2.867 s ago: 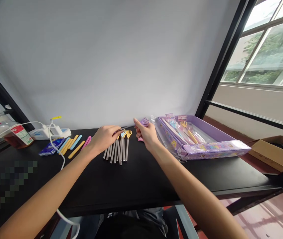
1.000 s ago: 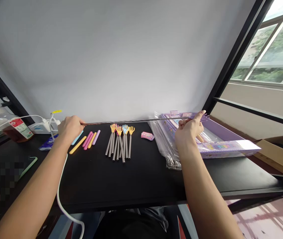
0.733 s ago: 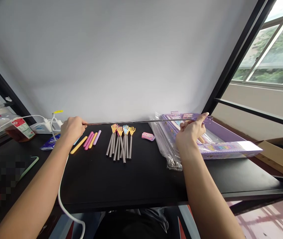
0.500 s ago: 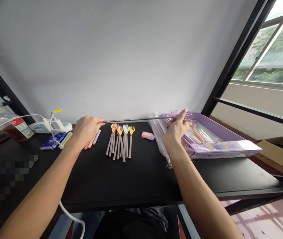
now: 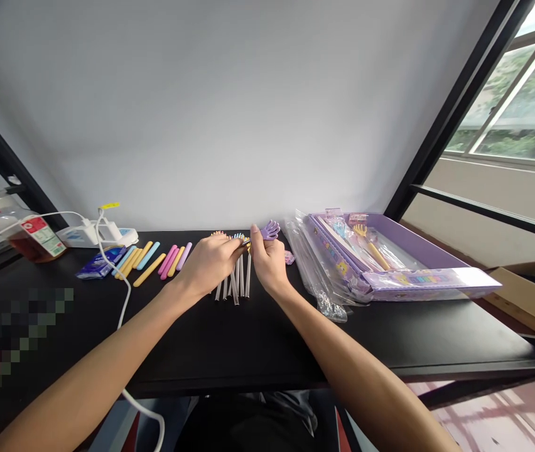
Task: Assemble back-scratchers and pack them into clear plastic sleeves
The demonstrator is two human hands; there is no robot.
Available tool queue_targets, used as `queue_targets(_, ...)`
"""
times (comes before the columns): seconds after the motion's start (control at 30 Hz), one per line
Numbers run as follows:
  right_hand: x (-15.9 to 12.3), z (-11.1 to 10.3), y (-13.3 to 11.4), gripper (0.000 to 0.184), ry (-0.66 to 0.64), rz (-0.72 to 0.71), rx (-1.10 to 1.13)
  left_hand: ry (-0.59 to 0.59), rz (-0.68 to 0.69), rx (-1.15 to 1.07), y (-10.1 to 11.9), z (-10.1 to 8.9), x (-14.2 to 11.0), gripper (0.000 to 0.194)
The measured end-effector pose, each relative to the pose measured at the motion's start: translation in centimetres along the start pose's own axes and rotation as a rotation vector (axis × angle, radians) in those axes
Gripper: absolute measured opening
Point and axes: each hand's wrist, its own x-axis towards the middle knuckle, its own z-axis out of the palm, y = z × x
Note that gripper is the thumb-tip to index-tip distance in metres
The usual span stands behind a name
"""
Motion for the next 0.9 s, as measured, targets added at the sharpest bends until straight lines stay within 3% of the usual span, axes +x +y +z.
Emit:
queue_targets(0.2, 2.0, -2.2, 0.4, 0.059, 0.141, 0.081, 0.190, 0.010, -0.096, -0.075, -2.4, -0.7, -0.7, 0.029)
queue_targets(0.33, 2.5, -3.2, 0.4, 0.060, 0.196, 0.093, 0.178, -0.031, -0.075, -0.078, -3.7, -1.4, -1.1, 0.032)
queue_targets(0.53, 2.1, -3.3, 1.1, 0.063, 0.127, 0.163, 0.111, -0.009, -0.024, -0.039, -3.5, -0.7, -1.4, 0.036)
queue_targets(0.63, 2.7, -4.1, 0.1, 0.061, -0.039, 0.183, 0.142, -0.022, -0.048, -0.093, -2.8, -0.4, -1.5, 0.033)
queue_targets(0.7, 3.4, -5.4, -1.2, 0.054, -0.197, 0.210, 0.174, -0.037, -0.100, -0.202, -2.2, -0.3, -1.4, 0.030)
queue_targets(0.77, 4.2, -7.2, -2.5, 0.056, -0.234, 0.194, 0.218, -0.042, -0.192, -0.419, -1.4, -0.3, -1.3, 0.028)
queue_targets(0.83, 4.9, -9.5, -3.2, 0.054, -0.079, 0.090, 0.076, -0.055, -0.301, -0.714, -0.7, -0.2, -1.1, 0.028)
queue_targets(0.9, 5.4, -11.7, -3.0, 0.038, 0.065, -0.007, -0.356, -0.094, -0.396, -0.984, 0.0, 0.0, -1.0, 0.028)
